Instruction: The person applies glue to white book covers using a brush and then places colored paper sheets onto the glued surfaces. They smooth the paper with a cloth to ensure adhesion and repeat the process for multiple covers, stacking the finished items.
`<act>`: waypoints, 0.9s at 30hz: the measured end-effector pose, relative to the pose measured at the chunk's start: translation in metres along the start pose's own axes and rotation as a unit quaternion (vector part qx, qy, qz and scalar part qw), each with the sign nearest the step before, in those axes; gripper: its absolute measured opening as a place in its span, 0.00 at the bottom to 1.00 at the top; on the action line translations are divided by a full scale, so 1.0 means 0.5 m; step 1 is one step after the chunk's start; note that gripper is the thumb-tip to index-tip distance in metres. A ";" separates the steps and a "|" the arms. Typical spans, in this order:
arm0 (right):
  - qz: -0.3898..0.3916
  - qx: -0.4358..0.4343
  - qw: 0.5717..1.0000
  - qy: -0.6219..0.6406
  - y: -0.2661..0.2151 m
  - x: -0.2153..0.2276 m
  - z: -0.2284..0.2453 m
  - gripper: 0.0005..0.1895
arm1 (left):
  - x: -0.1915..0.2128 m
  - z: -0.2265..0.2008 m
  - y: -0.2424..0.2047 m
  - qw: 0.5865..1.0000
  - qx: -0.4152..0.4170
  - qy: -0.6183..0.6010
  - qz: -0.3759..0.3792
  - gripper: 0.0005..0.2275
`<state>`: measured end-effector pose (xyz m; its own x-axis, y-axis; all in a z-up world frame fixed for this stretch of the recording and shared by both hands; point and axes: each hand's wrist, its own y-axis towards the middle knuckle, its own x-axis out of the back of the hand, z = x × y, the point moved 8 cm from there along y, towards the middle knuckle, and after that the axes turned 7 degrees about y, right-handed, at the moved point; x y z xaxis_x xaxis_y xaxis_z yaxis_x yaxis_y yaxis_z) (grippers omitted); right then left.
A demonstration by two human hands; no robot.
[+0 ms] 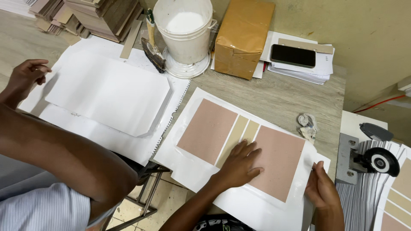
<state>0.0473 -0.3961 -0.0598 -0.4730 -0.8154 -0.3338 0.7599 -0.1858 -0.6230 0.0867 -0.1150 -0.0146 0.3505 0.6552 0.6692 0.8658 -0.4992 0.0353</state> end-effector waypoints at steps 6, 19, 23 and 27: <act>0.058 0.038 0.997 0.014 0.116 -0.035 0.077 0.29 | -0.070 -0.063 -0.069 0.991 -0.105 0.079 0.011 0.29; 0.112 -0.011 0.836 -0.536 0.243 -0.191 0.149 0.13 | -0.084 -0.034 -0.327 0.935 -0.254 0.236 -0.072 0.15; 0.050 -0.054 0.725 -0.685 0.200 -0.192 0.171 0.37 | -0.154 -0.002 -0.324 0.931 -0.274 0.239 -0.010 0.18; 0.047 -0.019 0.713 -0.699 0.246 -0.213 0.182 0.47 | -0.135 0.041 -0.295 0.957 -0.241 0.164 -0.014 0.20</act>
<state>0.2320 -0.3819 -0.0364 0.5061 -0.5785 0.6397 0.7343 -0.1002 -0.6714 -0.0573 -0.0739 -0.0803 0.1304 0.4987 0.8569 0.5804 -0.7391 0.3418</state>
